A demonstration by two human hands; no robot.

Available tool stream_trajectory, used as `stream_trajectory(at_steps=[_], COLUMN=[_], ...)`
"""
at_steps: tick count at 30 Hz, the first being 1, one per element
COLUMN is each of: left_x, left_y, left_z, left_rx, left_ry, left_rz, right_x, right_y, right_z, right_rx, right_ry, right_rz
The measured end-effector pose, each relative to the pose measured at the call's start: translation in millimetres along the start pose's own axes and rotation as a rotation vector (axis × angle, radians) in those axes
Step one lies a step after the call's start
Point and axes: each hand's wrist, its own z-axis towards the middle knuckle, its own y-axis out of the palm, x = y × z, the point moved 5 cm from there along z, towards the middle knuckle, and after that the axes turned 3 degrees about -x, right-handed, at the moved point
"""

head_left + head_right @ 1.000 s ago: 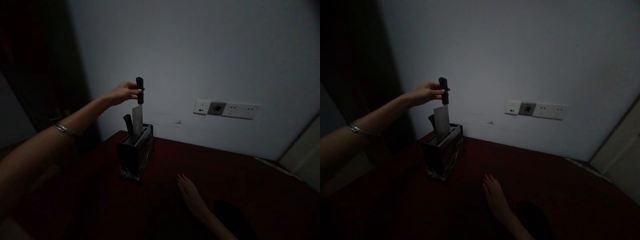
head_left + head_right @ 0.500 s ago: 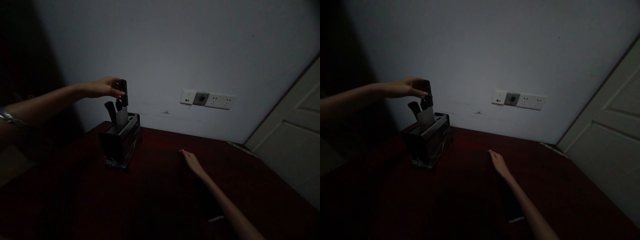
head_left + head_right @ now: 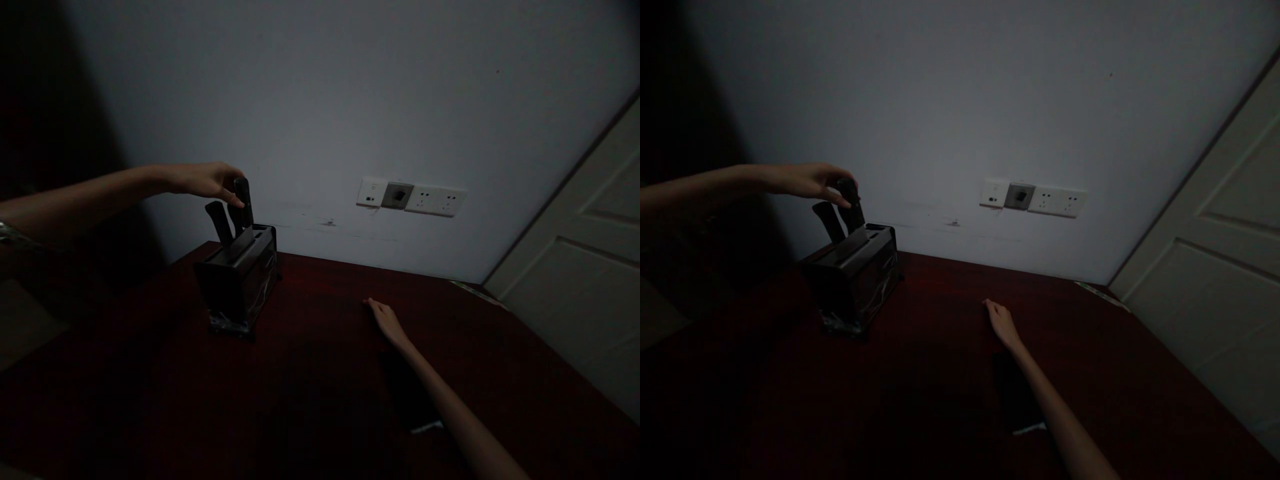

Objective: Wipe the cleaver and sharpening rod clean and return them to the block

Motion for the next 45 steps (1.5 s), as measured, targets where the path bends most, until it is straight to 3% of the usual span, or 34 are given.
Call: stream_trajectory(at_steps=[16,27,45], left_x=[-3.1,-15.7,-12.2], left_y=[15.6,29.2,28.6], left_z=[2.9,7.4,10.0], left_rx=[-0.083,-0.121,-0.140], left_ry=[-0.042,-0.081,-0.081], left_rz=[0.180,0.106,0.161], right_x=[3.7,2.0,1.7], right_y=[-0.3,-0.9,1.9], right_z=[0.8,0.5,-2.6], right_rx=[0.006,-0.004,-0.003], right_ry=[-0.002,-0.011,-0.039], right_rz=[0.015,0.006,-0.016])
